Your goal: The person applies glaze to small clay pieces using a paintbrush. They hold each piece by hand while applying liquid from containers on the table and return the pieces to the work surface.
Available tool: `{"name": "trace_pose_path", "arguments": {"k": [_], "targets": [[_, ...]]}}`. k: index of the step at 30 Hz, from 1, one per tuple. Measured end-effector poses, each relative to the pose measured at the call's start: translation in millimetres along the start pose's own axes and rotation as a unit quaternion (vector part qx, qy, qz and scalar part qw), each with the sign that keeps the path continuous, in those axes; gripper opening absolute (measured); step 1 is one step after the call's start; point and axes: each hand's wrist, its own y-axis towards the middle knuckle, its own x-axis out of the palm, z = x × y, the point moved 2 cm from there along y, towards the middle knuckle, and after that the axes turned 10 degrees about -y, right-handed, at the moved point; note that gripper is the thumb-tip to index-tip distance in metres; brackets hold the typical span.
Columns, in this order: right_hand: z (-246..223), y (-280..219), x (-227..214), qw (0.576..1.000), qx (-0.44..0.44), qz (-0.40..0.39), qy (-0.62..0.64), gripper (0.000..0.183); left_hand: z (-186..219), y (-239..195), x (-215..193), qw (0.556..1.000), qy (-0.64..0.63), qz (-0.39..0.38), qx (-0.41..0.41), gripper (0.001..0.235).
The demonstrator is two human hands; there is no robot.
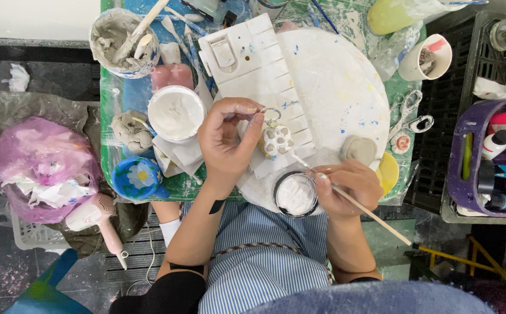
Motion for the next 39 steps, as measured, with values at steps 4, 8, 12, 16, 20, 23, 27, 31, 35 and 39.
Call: {"name": "trace_pose_path", "arguments": {"k": [4,8,12,16,20,23,27,31,35,39], "targets": [[-2.2,2.3,1.7,0.999,-0.023,-0.030,-0.014,0.018,-0.6,-0.2,0.2,1.000,-0.002,0.005,-0.003,0.024],[-3.7,5.8,2.5,0.999,-0.009,-0.039,-0.016,0.019,-0.2,-0.5,0.2,1.000,0.004,0.003,0.001,0.024],[-5.0,4.4,1.7,0.999,0.011,-0.030,-0.033,0.018,-0.7,-0.1,0.3,1.000,0.014,0.003,0.010,0.024],[-1.0,-2.9,1.4,0.997,0.076,-0.005,0.017,0.018,-1.6,-0.2,-0.3,1.000,0.011,0.003,0.006,0.023],[-0.1,-4.1,-0.1,0.998,0.067,0.005,-0.009,0.020,-2.3,-0.8,-0.4,1.000,0.011,0.003,0.005,0.022],[-2.7,0.4,-1.1,0.998,0.045,-0.011,-0.053,0.021,-2.1,-0.2,-0.1,1.000,0.014,0.002,0.003,0.022],[-5.2,4.4,0.2,0.998,0.018,-0.023,-0.063,0.021,-1.1,-0.4,0.9,1.000,0.018,0.002,-0.001,0.022],[-4.1,4.3,-0.3,0.998,-0.006,-0.029,-0.059,0.020,-0.9,0.0,1.8,1.000,0.015,0.002,0.001,0.022],[-1.7,2.6,-0.9,0.996,-0.030,-0.044,-0.070,0.021,-0.2,0.5,1.3,1.000,0.022,-0.003,0.004,0.022],[1.4,0.8,-1.5,1.000,0.016,-0.007,-0.019,0.017,-0.6,0.0,1.8,1.000,0.025,-0.001,0.005,0.023]]}}
